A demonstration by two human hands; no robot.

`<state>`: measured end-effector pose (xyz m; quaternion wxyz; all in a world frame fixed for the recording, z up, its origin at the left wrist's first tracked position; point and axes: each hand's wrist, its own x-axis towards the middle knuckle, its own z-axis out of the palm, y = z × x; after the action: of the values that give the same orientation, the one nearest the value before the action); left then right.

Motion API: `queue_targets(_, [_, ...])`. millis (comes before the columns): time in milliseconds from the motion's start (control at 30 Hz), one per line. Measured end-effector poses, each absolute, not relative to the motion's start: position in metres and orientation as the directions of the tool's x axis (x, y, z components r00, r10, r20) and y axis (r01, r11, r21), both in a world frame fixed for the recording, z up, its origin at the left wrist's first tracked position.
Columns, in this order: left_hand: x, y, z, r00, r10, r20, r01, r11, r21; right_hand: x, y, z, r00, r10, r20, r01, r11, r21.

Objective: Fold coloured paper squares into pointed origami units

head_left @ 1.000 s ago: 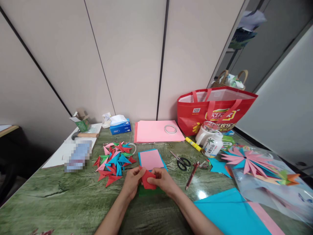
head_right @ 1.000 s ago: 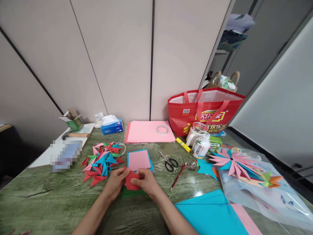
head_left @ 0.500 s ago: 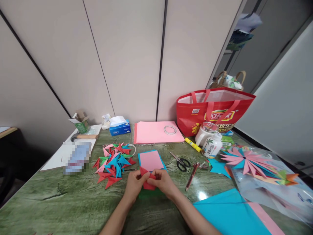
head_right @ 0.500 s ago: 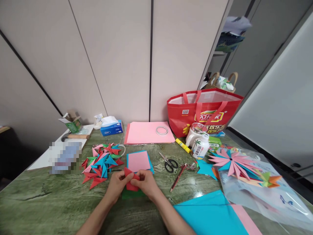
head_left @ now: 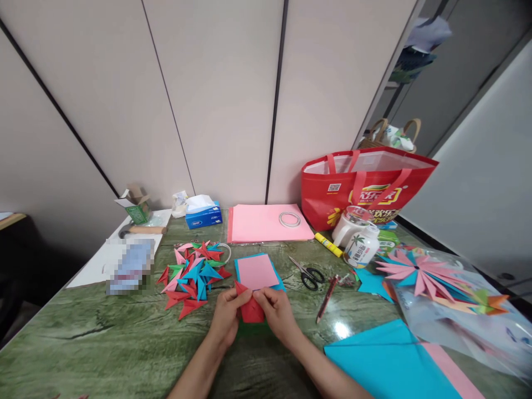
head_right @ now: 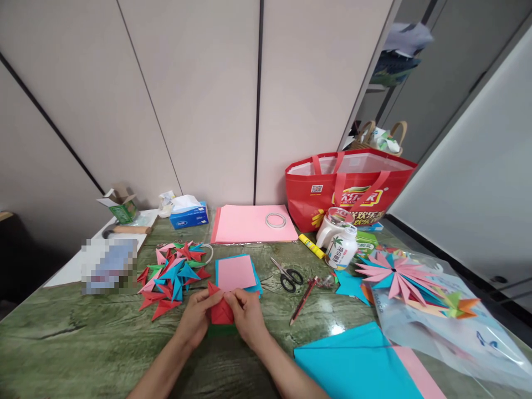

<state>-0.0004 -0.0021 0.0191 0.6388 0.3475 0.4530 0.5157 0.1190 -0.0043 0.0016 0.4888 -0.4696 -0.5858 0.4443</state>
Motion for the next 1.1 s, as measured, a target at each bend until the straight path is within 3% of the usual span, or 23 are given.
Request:
queue_targets(133, [0.0, -0.001, 0.016, -0.012, 0.974, -0.225, -0.383, 0.203, 0.901, 0.116, -0.003, 0.0, -0.044, 0.995, 0.091, 0.068, 0.094, -0.993])
queue_targets(333, [-0.007, 0.005, 0.015, -0.184, 0.969, -0.164, -0.348, 0.092, 0.933, 0.112, -0.006, 0.004, -0.197, 0.98, 0.001, -0.249, -0.049, -0.967])
queue_targets(467, [-0.008, 0.004, 0.023, -0.106, 0.98, -0.17, -0.334, 0.126, 0.934, 0.118, 0.0, 0.003, -0.053, 0.999, -0.01, -0.334, -0.027, -0.942])
queue_targets(667, [-0.004, -0.002, 0.028, 0.049, 0.974, -0.223, -0.148, 0.228, 0.962, 0.126, 0.009, 0.0, 0.159, 0.983, 0.093, -0.304, 0.138, -0.943])
queue_targets(867, [-0.002, -0.002, 0.024, 0.058, 0.983, -0.173, -0.146, 0.18, 0.973, 0.125, 0.004, 0.0, 0.093, 0.985, 0.144, -0.161, 0.157, -0.974])
queue_targets(1100, [-0.007, 0.002, 0.023, -0.052, 0.997, 0.056, 0.019, -0.055, 0.998, 0.128, 0.003, 0.001, 0.048, 0.987, 0.155, -0.07, 0.158, -0.985])
